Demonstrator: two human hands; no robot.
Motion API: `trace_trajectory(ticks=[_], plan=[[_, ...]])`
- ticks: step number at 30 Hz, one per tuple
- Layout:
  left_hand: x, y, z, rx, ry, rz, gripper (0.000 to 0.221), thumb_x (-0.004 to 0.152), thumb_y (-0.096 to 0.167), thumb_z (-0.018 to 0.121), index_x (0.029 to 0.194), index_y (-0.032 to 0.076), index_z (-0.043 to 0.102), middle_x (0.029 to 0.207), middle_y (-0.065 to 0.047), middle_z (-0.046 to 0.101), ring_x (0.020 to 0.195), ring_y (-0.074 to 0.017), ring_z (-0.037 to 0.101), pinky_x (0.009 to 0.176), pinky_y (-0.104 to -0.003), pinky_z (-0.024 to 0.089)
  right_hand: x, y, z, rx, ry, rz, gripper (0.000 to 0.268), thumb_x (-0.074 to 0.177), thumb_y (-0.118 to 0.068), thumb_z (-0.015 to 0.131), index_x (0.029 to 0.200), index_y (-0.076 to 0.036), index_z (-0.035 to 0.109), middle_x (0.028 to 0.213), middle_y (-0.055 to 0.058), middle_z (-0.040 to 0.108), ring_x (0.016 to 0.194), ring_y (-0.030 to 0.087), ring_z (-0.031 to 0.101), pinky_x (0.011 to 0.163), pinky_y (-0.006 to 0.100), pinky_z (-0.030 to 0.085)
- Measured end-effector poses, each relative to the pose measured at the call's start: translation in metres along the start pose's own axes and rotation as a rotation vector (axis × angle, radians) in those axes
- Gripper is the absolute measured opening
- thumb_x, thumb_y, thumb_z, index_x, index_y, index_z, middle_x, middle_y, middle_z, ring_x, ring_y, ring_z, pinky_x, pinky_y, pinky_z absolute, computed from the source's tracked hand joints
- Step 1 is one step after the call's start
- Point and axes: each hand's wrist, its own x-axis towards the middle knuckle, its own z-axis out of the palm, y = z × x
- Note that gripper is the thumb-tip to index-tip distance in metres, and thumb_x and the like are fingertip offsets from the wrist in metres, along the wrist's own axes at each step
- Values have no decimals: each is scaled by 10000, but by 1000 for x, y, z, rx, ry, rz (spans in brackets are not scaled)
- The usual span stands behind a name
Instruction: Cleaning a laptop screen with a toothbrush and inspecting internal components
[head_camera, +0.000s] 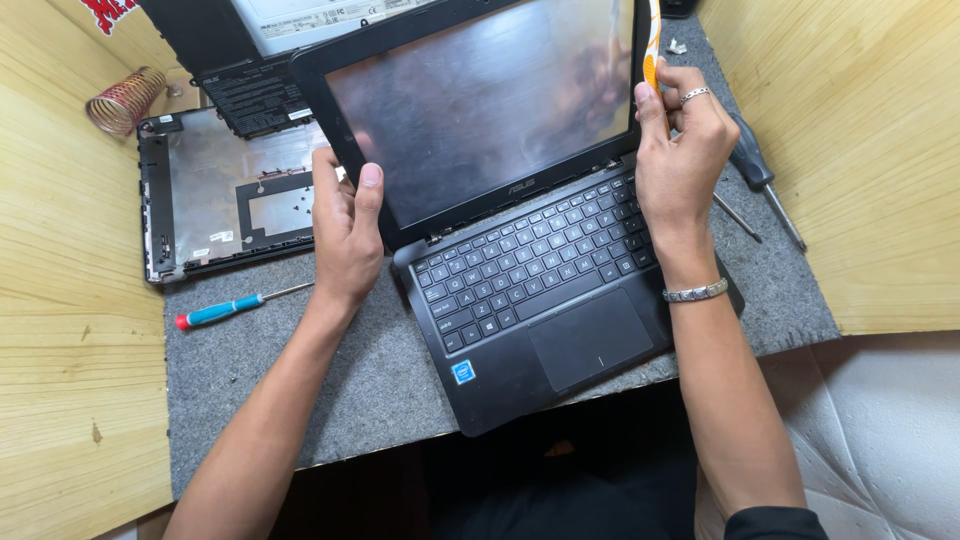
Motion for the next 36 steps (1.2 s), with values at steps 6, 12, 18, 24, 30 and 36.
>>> trace_trajectory(ticks=[6,12,18,24,30,36], plan=[[0,1,0,-14,3,-10,249,1115,315,432,1276,128,463,705,93,291,542,-30,280,484,-212,248,-2,2,0,-61,-29,35,69,1060,-2,727,1128,0,714,764,56,563,674,163,495,572,312,419],[1,1,0,4,7,1,268,1113,324,437,1283,120,466,734,86,303,572,-34,275,508,-219,242,-3,3,0,-68,-45,54,58,1046,5,728,1096,-8,700,743,50,572,643,152,500,573,311,432],[1,4,-2,27,-4,-5,273,1109,349,434,1263,125,459,746,80,328,573,-35,294,505,-217,255,-8,-5,-9,-37,-119,185,45,1053,3,723,1058,-16,683,676,-11,492,579,94,392,531,297,359],[1,-6,-3,17,-1,27,244,1116,342,435,1215,121,457,719,38,395,629,-66,377,602,-247,365,-21,-20,-37,-136,-229,195,46,1032,48,721,1069,35,697,715,144,594,595,265,551,529,359,443],[-1,-31,-7,36,1,88,192,1139,285,396,1167,103,451,728,-44,507,703,-131,512,696,-302,496,-39,-41,-75,-385,-434,280,131,1031,-18,689,1134,49,737,858,298,729,770,468,723,635,497,554],[-1,-47,-10,27,5,101,198,1149,259,363,1165,90,465,771,-90,565,740,-165,562,730,-340,517,-24,-56,-85,-555,-592,346,188,1038,-106,659,1161,0,754,879,296,743,806,499,730,680,560,565]])
